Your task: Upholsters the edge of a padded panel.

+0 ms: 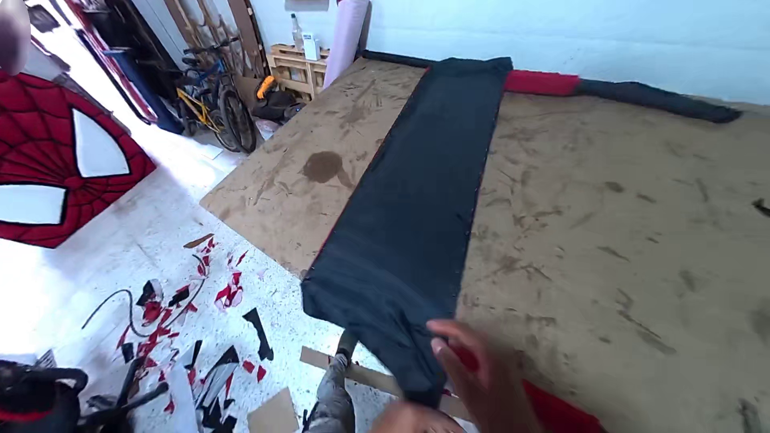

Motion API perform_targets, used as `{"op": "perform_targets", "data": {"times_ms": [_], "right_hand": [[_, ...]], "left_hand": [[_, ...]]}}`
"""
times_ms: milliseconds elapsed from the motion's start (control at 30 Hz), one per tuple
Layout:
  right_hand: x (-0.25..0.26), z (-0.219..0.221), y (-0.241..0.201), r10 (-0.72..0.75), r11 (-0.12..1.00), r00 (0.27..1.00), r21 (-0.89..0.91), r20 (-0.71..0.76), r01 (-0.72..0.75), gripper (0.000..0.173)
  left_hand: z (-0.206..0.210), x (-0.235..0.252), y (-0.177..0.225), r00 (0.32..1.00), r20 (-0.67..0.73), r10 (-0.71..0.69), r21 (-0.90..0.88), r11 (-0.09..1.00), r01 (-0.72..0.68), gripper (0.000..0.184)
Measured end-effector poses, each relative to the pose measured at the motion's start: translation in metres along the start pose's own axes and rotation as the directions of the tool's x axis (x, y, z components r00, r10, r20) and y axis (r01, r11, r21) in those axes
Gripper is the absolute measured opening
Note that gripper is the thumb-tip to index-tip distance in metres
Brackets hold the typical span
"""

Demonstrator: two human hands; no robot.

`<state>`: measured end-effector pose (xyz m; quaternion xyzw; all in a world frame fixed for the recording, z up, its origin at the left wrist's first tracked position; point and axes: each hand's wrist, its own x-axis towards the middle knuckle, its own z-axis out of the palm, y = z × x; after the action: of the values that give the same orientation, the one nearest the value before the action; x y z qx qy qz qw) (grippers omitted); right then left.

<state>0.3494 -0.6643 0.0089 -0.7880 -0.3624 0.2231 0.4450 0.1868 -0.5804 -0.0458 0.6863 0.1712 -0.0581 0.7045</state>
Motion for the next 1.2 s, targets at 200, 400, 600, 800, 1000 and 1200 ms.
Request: {"op": "perform_targets", "data": {"times_ms": [200, 400, 600, 800, 1000, 1200], "right_hand": [[-0.079, 0.067, 0.012, -0.001, 0.998, 1.0, 0.059, 0.009, 0.001, 0.025], [-0.031, 0.128, 0.04, -0.301, 0.93, 0.953, -0.212, 0.02, 0.299, 0.038], [0.012, 0.09, 0.043, 0.224, 0.834, 0.964, -0.54, 0.143, -0.114, 0.075], [0.05, 0.097, 0.0, 0.445, 0.752, 0.889, -0.582, 0.103, -0.309, 0.052], [-0.046, 0.058, 0.001, 0.23, 0.898, 0.957, -0.34, -0.178, -0.279, 0.033], [-0.046, -0.008, 0.082, 0.198, 0.788, 0.888, -0.471, -0.414, -0.396, 0.038]], "left_hand": [[-0.184, 0.039, 0.012, 0.974, 0.002, 0.226, 0.875, 0.472, -0.111, 0.052], [-0.21, 0.09, 0.013, 0.967, 0.192, 0.169, 0.799, 0.546, -0.254, 0.035], [-0.198, 0.078, 0.008, 0.966, 0.054, 0.253, 0.74, 0.639, -0.209, 0.025], [-0.151, 0.047, -0.012, 0.916, 0.221, 0.335, 0.785, 0.496, -0.371, 0.048], [-0.135, 0.101, -0.002, 0.955, 0.296, -0.015, 0.872, 0.412, -0.264, 0.089], [-0.066, 0.054, 0.04, 0.917, 0.38, 0.119, 0.746, 0.547, -0.38, 0.054]]}}
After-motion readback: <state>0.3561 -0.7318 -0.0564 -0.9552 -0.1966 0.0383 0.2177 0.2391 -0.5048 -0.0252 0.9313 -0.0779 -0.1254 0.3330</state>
